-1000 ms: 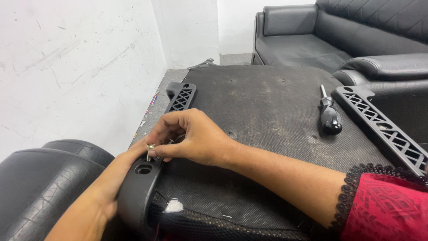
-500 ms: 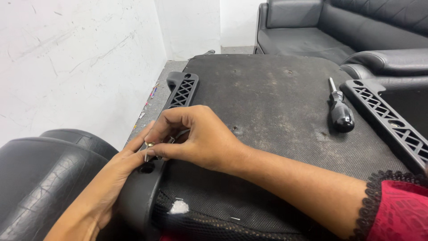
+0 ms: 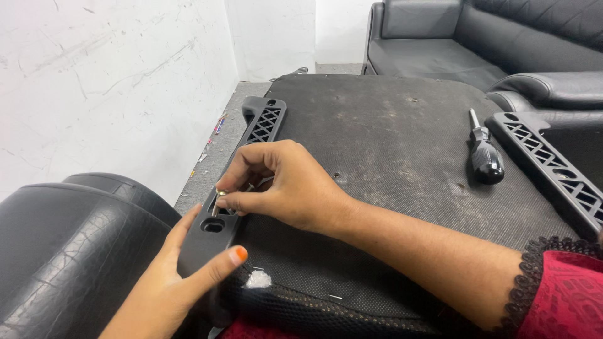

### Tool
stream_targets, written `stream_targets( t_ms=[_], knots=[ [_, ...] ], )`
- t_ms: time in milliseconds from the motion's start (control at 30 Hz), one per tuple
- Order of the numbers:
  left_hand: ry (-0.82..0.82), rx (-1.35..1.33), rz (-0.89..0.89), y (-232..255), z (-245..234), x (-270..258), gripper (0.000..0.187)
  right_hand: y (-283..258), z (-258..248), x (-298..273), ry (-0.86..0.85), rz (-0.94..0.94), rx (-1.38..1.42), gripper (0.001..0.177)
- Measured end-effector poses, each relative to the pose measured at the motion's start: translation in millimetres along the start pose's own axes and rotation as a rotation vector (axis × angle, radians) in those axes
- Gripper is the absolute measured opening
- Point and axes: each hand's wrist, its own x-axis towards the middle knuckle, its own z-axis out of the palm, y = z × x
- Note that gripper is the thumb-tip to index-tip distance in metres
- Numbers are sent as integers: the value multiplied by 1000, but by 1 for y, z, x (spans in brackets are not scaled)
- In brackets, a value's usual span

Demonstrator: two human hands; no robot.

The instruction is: The person uses a screwdriver to tighten screws on a black plastic frame attached to a sofa armrest. They then detach the frame, place it on the work surface, and begin reattaching it by inserting screws and tightening them with the screwdriver.

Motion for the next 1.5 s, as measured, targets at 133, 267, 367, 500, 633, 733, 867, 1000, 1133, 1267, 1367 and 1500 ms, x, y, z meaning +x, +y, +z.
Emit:
stream_targets(
  t_ms=[133, 267, 367, 500, 633, 733, 867, 1000, 1133, 1267, 1367, 1500],
  knots=[
    [-100, -139, -72, 6, -4, 2, 112, 2, -3, 2, 10, -11, 49, 13],
    [-99, -333, 52, 17, 1, 8, 108, 6, -10, 8, 62, -33, 73, 13],
    [-27, -295, 98, 23, 1, 16, 104, 10, -14, 18, 139, -45, 39, 14],
    [-46, -370, 159, 25, -3, 22, 100, 16, -13, 27, 173, -47, 31, 15],
    [-36, -377, 184, 23, -3, 24, 97, 19, -9, 31, 148, -64, 33, 14],
    [-24, -298, 141, 21, -3, 13, 98, 20, -6, 26, 122, -39, 36, 12],
    [-13, -149, -7, 17, -2, -2, 103, 17, -5, 15, 79, -6, -3, 13],
    [42, 27, 279, 15, 0, -10, 103, 11, -7, 16, 51, 19, -19, 13],
    [88, 47, 183, 12, 5, -15, 106, 5, -2, 16, 6, -8, 53, 14],
    [118, 96, 215, 13, 10, -14, 105, -1, 1, 13, -26, -32, -40, 13],
    [137, 151, 285, 14, 10, -15, 101, -4, 3, 14, -58, -44, -106, 12],
    [132, 124, 194, 15, 5, -11, 104, -4, 5, 13, -74, -222, -199, 13]
  ],
)
